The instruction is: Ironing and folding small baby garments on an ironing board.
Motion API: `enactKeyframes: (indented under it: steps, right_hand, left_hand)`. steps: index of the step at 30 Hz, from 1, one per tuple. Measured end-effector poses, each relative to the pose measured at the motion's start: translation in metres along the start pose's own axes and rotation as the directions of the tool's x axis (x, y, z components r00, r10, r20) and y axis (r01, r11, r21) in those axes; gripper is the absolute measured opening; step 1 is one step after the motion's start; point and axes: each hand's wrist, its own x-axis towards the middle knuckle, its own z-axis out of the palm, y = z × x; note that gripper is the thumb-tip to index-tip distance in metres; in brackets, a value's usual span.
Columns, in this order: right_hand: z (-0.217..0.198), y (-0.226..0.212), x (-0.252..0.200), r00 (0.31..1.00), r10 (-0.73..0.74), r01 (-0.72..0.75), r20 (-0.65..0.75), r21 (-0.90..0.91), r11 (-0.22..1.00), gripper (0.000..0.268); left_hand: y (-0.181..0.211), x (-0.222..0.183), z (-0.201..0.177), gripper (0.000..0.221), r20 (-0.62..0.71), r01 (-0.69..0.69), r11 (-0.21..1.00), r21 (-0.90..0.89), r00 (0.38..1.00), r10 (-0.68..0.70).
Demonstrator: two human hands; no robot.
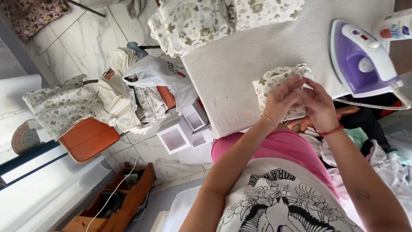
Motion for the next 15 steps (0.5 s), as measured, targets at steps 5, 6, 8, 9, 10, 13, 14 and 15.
enactKeyframes:
  steps: [5,6,8,9,10,13,14,15]
  right_hand:
    - [0.015,-0.03,0.001,0.987,-0.134,0.105,-0.089,-0.274,0.956,0.059]
    - [0.01,-0.027,-0.002,0.978,-0.157,0.108,-0.14,-0.306,0.946,0.056]
    - [0.013,-0.035,-0.004,0.967,-0.171,0.109,-0.187,-0.304,0.947,0.054]
    - [0.014,-0.04,-0.006,0.954,-0.191,0.116,-0.23,-0.306,0.945,0.052]
    - [0.02,-0.045,-0.008,0.952,-0.199,0.122,-0.232,-0.308,0.943,0.052]
    - [0.036,-0.049,-0.011,0.882,-0.319,0.059,-0.348,-0.59,0.806,0.034]
    - [0.036,-0.042,-0.012,0.848,-0.439,0.163,-0.297,-0.642,0.749,0.033]
    - [0.036,-0.036,-0.012,0.801,-0.549,0.262,-0.237,-0.686,0.679,0.034]
  left_hand:
    - [0.01,-0.01,-0.01,0.028,-0.094,-0.275,0.733,0.622,0.903,0.418]
    - [0.003,-0.015,-0.014,0.025,-0.033,-0.324,0.421,0.847,0.759,0.65]
    - [0.003,-0.014,-0.019,0.03,0.052,-0.269,0.233,0.935,0.751,0.658]
    - [0.003,-0.014,-0.02,0.047,0.141,-0.213,0.032,0.976,0.744,0.653]
    - [-0.002,-0.009,-0.023,0.047,0.146,-0.22,0.032,0.975,0.741,0.655]
    - [-0.009,0.001,-0.028,0.057,0.185,-0.189,-0.042,0.981,0.849,0.494]
    - [-0.007,0.003,-0.024,0.055,0.173,-0.178,-0.044,0.983,0.822,0.542]
    - [-0.006,0.006,-0.021,0.052,0.16,-0.167,-0.044,0.985,0.793,0.588]
